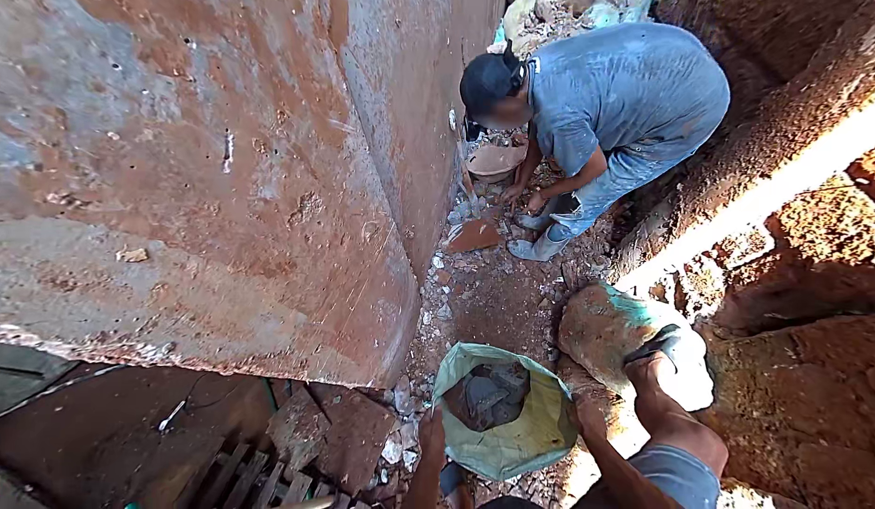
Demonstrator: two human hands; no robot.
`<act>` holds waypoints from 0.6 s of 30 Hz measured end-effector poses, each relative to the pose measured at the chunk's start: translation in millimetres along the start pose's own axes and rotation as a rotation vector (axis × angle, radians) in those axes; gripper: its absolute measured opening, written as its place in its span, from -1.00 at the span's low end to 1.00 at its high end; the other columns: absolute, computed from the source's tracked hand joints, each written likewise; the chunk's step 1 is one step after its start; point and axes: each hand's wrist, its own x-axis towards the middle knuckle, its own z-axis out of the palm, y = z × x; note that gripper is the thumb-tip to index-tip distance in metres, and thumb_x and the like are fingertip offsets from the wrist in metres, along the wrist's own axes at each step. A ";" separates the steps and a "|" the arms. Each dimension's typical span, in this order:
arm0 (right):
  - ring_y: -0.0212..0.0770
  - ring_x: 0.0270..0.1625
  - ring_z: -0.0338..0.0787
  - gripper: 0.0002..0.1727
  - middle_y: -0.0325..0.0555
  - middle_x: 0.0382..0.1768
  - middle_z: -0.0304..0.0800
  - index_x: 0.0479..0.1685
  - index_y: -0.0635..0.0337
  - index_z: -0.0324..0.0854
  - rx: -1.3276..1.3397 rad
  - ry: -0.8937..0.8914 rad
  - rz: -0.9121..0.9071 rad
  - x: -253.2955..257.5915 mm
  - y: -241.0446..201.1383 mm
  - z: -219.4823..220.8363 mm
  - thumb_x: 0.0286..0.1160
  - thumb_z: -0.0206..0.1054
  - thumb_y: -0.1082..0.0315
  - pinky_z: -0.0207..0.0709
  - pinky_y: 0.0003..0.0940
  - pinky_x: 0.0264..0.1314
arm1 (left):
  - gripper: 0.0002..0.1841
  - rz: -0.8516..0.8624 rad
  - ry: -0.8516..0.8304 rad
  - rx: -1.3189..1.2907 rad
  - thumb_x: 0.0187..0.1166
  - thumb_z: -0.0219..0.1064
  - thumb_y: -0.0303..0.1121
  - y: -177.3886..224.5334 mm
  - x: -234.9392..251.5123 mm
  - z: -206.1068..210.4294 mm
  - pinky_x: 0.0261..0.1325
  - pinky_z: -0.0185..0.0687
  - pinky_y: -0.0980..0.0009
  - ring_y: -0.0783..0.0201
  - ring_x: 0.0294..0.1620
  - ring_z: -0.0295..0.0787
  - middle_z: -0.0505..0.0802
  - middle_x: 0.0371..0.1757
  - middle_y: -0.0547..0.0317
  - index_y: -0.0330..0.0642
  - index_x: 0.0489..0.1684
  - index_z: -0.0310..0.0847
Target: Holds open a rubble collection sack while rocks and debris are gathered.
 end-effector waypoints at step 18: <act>0.26 0.46 0.70 -0.59 0.29 0.36 0.74 0.39 0.22 0.66 0.005 0.000 0.003 -0.8 7.2 -1.5 0.80 0.12 0.19 0.52 0.26 0.45 | -0.60 0.011 0.005 0.038 0.87 0.07 -0.30 -11.6 3.1 1.2 0.46 0.42 -0.16 -0.24 0.34 0.63 0.73 0.25 -0.48 -0.53 0.26 0.62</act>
